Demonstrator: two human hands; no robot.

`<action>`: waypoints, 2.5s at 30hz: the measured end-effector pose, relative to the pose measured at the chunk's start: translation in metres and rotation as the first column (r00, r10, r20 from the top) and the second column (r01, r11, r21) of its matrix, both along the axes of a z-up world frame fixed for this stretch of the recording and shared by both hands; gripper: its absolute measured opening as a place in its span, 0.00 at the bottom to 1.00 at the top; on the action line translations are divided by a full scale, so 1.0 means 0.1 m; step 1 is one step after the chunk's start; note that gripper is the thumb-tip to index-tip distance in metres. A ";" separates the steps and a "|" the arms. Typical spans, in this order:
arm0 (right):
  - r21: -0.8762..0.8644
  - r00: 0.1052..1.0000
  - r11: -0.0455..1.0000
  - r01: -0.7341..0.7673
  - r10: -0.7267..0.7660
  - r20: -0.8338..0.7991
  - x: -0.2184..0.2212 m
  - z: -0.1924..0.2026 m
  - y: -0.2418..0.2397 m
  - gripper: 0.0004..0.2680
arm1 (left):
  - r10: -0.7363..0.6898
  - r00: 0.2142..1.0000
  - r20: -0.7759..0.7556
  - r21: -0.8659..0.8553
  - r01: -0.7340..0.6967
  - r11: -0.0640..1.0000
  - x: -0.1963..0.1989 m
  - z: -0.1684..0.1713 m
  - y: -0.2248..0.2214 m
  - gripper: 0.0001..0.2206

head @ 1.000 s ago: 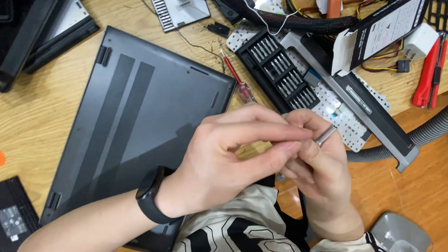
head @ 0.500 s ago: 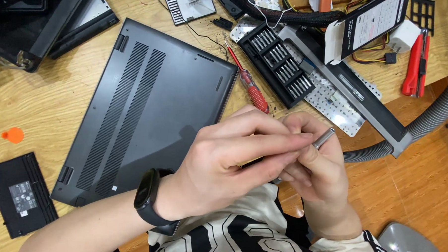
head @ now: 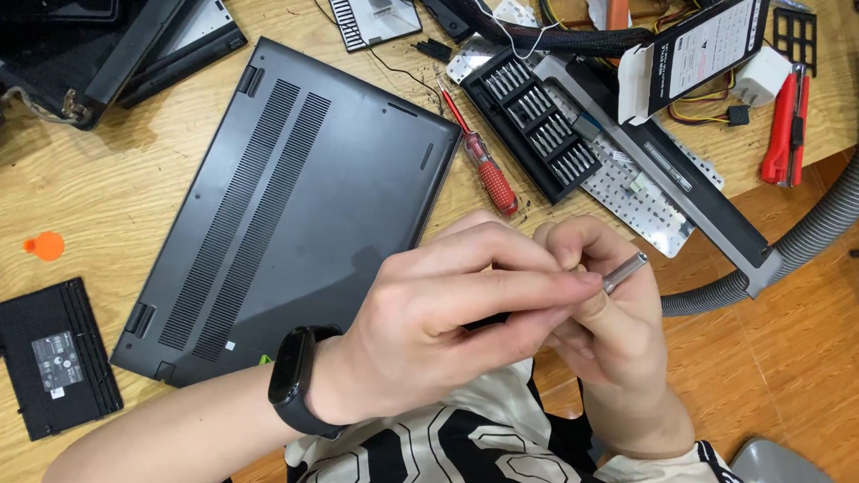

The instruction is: The person pries open the bottom cover of a laptop, removes screws and small components, and sorts screwdriver bits in a bit case. They then reposition the laptop, close its lid, and flip it over on the workbench.

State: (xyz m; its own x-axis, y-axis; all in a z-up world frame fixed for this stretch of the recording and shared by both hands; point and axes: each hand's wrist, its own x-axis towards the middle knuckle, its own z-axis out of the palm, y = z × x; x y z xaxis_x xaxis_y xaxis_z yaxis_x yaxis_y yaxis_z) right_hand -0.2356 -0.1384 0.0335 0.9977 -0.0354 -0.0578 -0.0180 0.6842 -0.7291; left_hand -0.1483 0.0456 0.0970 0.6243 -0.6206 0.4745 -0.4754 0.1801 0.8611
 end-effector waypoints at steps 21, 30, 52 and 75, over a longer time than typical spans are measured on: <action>-0.100 0.967 0.980 0.171 -0.147 0.210 -0.19 -0.07 0.19 0.11 | 0.157 0.966 -0.206 0.012 -0.158 0.987 -0.44 0.00 0.10 0.11; -0.426 0.865 0.766 0.482 -0.336 0.373 -0.30 -0.24 0.43 0.06 | 0.287 0.958 -0.010 0.045 -0.287 0.957 -0.47 -0.05 0.24 0.08; -0.421 0.989 0.906 0.041 -0.097 -0.112 -0.32 -0.70 0.93 0.04 | 0.530 0.791 -0.304 0.241 -0.475 0.846 -0.80 -0.49 0.74 0.05; -0.471 0.974 0.858 0.203 -0.126 0.190 -0.60 -0.43 1.05 0.04 | 0.465 0.810 -0.358 0.017 -0.492 0.870 -1.08 -0.54 0.84 0.05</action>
State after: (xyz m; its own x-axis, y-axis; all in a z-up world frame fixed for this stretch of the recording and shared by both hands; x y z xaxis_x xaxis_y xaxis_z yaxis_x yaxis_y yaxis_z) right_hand -0.2951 -0.0333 -0.0091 0.9703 -0.1847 0.1560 0.1965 0.2268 -0.9539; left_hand -0.2561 0.1297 0.0430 0.9625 -0.1730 0.2091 -0.1987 0.0754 0.9771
